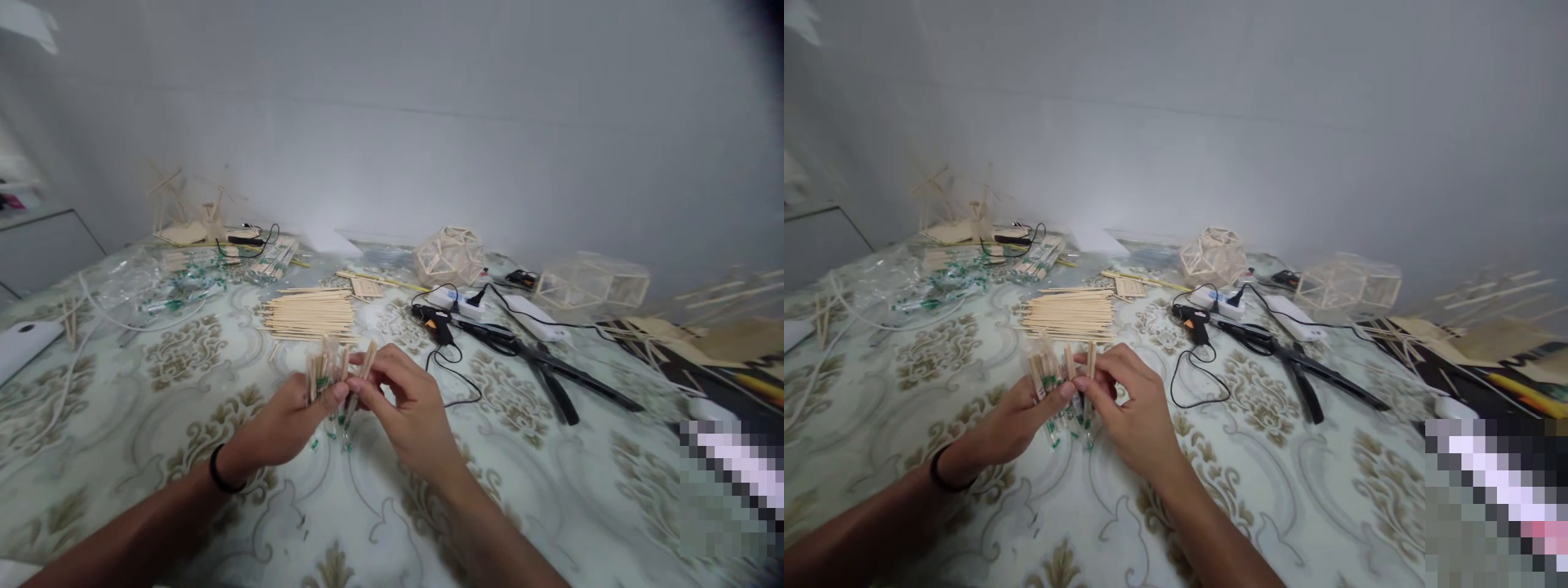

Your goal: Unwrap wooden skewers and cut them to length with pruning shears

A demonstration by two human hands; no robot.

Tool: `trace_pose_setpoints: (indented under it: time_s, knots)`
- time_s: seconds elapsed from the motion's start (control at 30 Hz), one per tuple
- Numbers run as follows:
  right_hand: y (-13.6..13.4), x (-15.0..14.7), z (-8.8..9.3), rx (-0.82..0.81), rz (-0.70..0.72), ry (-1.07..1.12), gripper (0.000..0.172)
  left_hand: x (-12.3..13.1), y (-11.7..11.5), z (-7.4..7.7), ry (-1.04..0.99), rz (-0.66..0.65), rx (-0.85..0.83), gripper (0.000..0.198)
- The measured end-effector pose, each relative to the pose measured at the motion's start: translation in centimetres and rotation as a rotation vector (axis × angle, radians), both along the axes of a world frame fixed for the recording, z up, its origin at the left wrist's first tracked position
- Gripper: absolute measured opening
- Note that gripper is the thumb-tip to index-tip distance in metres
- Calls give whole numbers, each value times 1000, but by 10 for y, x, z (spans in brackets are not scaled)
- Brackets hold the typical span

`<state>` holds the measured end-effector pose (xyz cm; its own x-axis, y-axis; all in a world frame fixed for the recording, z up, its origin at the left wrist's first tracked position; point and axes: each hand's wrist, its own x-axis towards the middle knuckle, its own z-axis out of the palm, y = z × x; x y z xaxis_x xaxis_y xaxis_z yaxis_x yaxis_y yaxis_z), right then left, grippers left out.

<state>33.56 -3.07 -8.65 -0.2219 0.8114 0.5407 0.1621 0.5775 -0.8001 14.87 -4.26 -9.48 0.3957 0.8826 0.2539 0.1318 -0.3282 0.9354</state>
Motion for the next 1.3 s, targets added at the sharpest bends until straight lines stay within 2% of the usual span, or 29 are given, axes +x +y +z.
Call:
trace_pose_setpoints:
  time_s: [0.23, 0.47, 0.63, 0.87, 0.97, 1.1, 1.3]
  knots:
    - [1, -1, -1, -20, 52, -12, 12, -5, 6, -1, 135, 81, 16, 24]
    - [12, 13, 5, -166, 195, -130, 31, -2, 7, -4, 198, 74, -43, 25]
    - [18, 20, 4, -152, 269, -202, 37, -3, 11, -5, 212, 21, -54, 27]
    - [11, 8, 4, -185, 231, -99, 26, -3, 11, -6, 192, -24, -79, 21]
    - [5, -1, 5, -146, 178, -48, 22, -1, 8, -8, 145, -41, -89, 20]
    - [0, -5, 4, -78, 96, -38, 13, 4, 4, -12, 59, -97, -66, 31]
    - [4, -2, -6, -106, 18, -5, 11, 2, 6, -14, 82, 84, -65, 35]
